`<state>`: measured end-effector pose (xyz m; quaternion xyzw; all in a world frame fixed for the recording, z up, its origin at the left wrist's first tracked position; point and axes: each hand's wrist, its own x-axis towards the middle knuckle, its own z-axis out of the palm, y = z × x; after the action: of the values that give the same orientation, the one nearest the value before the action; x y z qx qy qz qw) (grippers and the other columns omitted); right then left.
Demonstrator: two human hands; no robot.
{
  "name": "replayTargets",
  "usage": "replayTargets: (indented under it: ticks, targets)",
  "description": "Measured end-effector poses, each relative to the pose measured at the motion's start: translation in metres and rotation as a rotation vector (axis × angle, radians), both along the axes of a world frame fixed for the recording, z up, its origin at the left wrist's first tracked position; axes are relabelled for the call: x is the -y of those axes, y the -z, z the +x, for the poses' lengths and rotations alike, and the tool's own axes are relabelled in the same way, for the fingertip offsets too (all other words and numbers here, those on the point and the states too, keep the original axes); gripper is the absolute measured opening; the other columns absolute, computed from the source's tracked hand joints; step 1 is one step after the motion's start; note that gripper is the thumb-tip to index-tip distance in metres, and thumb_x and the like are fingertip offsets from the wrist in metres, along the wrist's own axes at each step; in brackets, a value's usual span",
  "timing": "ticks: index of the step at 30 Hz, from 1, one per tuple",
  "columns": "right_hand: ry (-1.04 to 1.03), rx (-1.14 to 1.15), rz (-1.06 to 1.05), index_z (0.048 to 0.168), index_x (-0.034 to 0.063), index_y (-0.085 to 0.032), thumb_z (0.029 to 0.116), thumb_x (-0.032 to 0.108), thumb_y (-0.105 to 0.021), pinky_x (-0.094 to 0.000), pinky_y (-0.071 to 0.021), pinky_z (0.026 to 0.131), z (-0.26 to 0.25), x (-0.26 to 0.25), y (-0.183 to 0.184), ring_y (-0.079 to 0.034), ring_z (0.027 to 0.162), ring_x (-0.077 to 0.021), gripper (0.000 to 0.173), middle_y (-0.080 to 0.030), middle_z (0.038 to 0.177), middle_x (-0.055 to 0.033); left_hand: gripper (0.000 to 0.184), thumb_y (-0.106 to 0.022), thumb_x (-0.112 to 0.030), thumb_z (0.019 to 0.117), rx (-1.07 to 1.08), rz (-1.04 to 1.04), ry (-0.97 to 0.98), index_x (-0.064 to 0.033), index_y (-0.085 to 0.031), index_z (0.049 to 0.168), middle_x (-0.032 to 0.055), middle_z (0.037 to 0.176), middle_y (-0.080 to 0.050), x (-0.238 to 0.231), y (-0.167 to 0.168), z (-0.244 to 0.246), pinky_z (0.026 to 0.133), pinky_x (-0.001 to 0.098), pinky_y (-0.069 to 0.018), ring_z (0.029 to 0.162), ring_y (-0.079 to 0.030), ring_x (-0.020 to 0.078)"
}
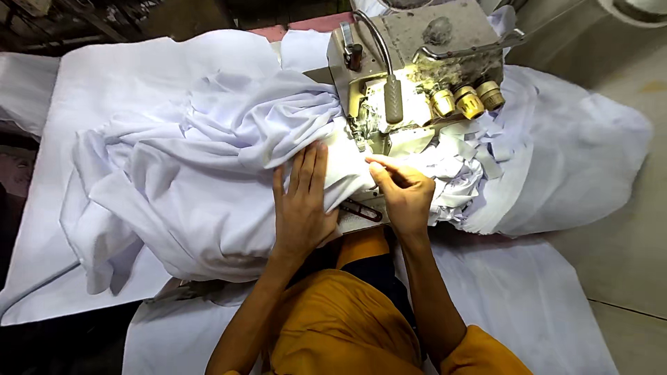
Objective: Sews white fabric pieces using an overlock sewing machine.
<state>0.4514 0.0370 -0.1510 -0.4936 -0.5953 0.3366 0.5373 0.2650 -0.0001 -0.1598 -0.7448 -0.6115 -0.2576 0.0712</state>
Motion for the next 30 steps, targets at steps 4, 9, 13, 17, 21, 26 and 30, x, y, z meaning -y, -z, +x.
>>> replayTargets:
  ticks: [4,9,13,17,21,26,30]
  targets:
    - [-0.014,-0.029,-0.046,0.119,0.0116,-0.074,0.1004,0.014,-0.064,-0.0234,-0.0507,0.049,-0.001,-0.008,-0.003,-0.059,0.055,-0.0091,0.021,-0.067,0.073,-0.0001,0.101,-0.066,-0.063,0.0855,0.095,-0.116,0.113,-0.0120,-0.027,0.164,0.0082,0.168,-0.029,-0.025,-0.012,-0.024,0.119,0.0659,-0.0202,0.155,-0.026,0.0267]
    - [-0.015,-0.188,-0.081,0.126,0.0050,-0.060,0.1004,0.008,-0.058,-0.0251,-0.0536,0.056,0.009,0.013,0.021,-0.061,0.061,-0.0114,0.026,-0.066,0.076,-0.0024,0.094,-0.047,-0.072,0.0945,0.246,-0.248,0.142,-0.0157,-0.022,0.165,0.0061,0.173,-0.015,-0.030,-0.033,-0.042,0.113,0.0734,-0.0236,0.157,-0.019,0.0292]
    - [0.050,0.022,-0.072,0.118,-0.0018,-0.063,0.0991,0.009,-0.058,-0.0219,-0.0576,0.068,0.018,0.032,0.043,-0.067,0.076,-0.0072,0.022,-0.069,0.088,-0.0037,0.077,-0.032,-0.062,0.1048,0.246,-0.271,-0.044,-0.0152,-0.021,0.165,0.0081,0.167,-0.031,-0.063,-0.050,-0.044,0.109,0.0765,-0.0250,0.151,-0.035,0.0310]
    - [0.013,0.504,0.057,0.115,0.0059,-0.072,0.0969,0.025,-0.066,-0.0337,-0.0525,0.086,0.022,0.044,0.049,-0.063,0.098,-0.0183,0.027,-0.069,0.107,-0.0084,0.084,-0.047,-0.061,0.1012,0.099,-0.274,-0.190,-0.0121,-0.022,0.164,0.0281,0.126,-0.062,-0.106,-0.080,-0.044,0.082,0.0686,-0.0477,0.104,-0.065,0.0485]
    - [-0.029,0.812,0.124,0.117,0.0085,-0.073,0.0948,0.033,-0.066,-0.0470,-0.0496,0.091,0.013,0.049,0.051,-0.062,0.105,-0.0331,0.034,-0.069,0.109,-0.0121,0.048,-0.061,-0.040,0.0973,-0.030,-0.286,-0.133,-0.0153,-0.058,0.138,0.0258,0.105,-0.069,-0.148,-0.086,-0.057,0.073,0.0674,-0.0481,0.097,-0.066,0.0513]
    - [0.002,1.007,0.226,0.118,-0.0034,-0.066,0.0982,0.016,-0.063,-0.0484,-0.0527,0.081,-0.001,0.053,0.060,-0.063,0.094,-0.0392,0.028,-0.065,0.101,-0.0204,0.032,-0.055,-0.023,0.0984,0.163,-0.186,-0.157,-0.0111,-0.061,0.127,0.0236,0.100,-0.070,-0.147,-0.081,-0.100,0.073,0.0692,-0.0484,0.095,-0.068,0.0496]
    - [0.017,1.110,0.230,0.121,-0.0107,-0.062,0.0955,0.001,-0.059,-0.0486,-0.0554,0.081,0.001,0.056,0.059,-0.067,0.093,-0.0410,0.028,-0.066,0.100,-0.0247,0.039,-0.055,-0.032,0.1033,0.456,-0.121,-0.214,-0.0056,-0.059,0.132,0.0200,0.112,-0.071,-0.123,-0.074,-0.152,0.091,0.0596,-0.0519,0.106,-0.069,0.0355]
